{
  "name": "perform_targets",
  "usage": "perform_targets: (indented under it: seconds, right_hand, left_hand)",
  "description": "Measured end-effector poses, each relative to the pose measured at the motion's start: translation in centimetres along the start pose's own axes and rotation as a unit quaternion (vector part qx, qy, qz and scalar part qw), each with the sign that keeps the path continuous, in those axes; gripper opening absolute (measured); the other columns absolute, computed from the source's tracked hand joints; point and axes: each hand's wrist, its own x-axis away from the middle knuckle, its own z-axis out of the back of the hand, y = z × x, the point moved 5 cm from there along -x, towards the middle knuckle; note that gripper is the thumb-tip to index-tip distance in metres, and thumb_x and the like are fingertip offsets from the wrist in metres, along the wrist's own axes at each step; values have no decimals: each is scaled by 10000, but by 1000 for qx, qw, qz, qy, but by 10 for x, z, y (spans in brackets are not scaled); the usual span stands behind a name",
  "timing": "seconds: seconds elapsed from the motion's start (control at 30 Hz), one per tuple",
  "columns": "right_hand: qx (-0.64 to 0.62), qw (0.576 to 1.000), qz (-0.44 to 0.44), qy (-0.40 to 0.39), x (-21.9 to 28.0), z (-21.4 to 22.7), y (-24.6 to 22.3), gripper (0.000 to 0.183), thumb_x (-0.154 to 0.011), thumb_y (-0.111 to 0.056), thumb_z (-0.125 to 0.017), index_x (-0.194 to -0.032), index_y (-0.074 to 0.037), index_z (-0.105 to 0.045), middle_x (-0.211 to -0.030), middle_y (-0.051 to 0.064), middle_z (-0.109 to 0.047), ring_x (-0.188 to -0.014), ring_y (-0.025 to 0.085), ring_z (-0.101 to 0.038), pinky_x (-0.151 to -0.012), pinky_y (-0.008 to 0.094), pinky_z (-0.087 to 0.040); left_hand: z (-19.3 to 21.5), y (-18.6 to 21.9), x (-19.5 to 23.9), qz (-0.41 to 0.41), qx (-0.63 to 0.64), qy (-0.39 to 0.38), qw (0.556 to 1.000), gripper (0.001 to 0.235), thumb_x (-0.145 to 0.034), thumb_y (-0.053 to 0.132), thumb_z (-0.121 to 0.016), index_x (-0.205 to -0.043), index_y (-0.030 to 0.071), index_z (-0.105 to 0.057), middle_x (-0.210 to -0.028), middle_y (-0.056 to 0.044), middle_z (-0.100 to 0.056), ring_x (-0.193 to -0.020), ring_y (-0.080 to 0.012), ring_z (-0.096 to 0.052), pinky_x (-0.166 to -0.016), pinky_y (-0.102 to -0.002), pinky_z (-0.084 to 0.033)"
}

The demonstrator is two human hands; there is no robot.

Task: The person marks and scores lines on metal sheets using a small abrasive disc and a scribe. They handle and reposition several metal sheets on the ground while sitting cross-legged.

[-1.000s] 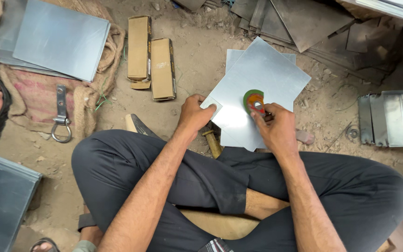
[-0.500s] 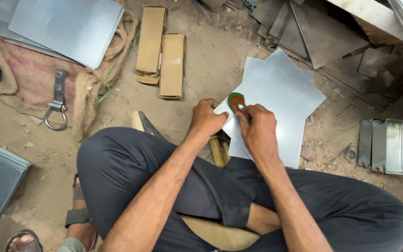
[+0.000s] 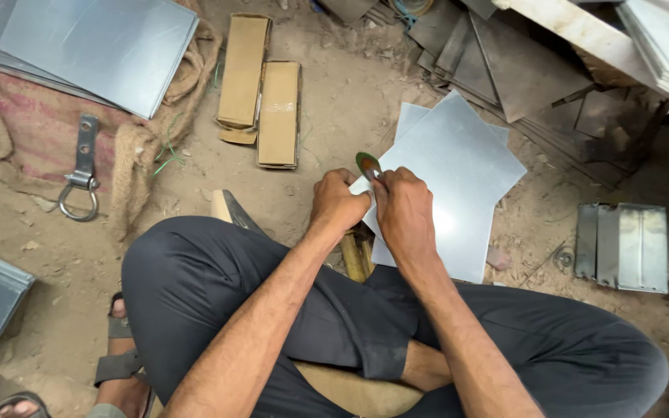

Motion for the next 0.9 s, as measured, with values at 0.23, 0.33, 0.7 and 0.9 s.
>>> perform_targets:
  seconds: [0.23, 0.33, 0.7, 0.9]
  right_hand:
    - [17, 1000, 2, -5, 4, -11, 6, 99, -884, -64, -724, -884, 35, -717, -826, 238, -646, -741, 445, -632, -672, 512, -491]
    - [21, 1000, 9, -7, -5, -10, 11, 133, -907, -73, -736, -863, 47, -697, -838, 242, -643, -752, 446, -629, -676, 509, -489]
    - [44, 996, 76, -1, -19, -9, 10, 107, -885, -69, -740, -895, 35, -720, -874, 238, -666, -788, 448, -634, -710, 505, -506]
    - [-10, 999, -20, -25, 6, -5, 12, 135, -833, -59, -722, -945, 9, -754, -816, 214, -676, -733, 423, -655, -672, 501, -510]
  left_hand:
    - [3, 5, 0, -7, -20, 16, 1000, 217, -724, 137, -784, -883, 5, -721, -858, -231, -744, -857, -362, -729, -762, -438, -574]
    - [0, -1, 2, 17, 50, -2, 999, 256, -733, 202, -780, -876, 1, -714, -854, -206, -772, -828, -328, -791, -733, -437, -598]
    - [-16, -17, -13, -11, 76, 7, 997, 295, -677, 181, -792, -903, -4, -744, -873, -196, -772, -847, -310, -789, -732, -422, -602]
    - [-2, -17, -12, -3, 24, 38, 999, 255, -689, 136, -775, -905, 7, -733, -864, -221, -758, -845, -323, -753, -750, -413, -587]
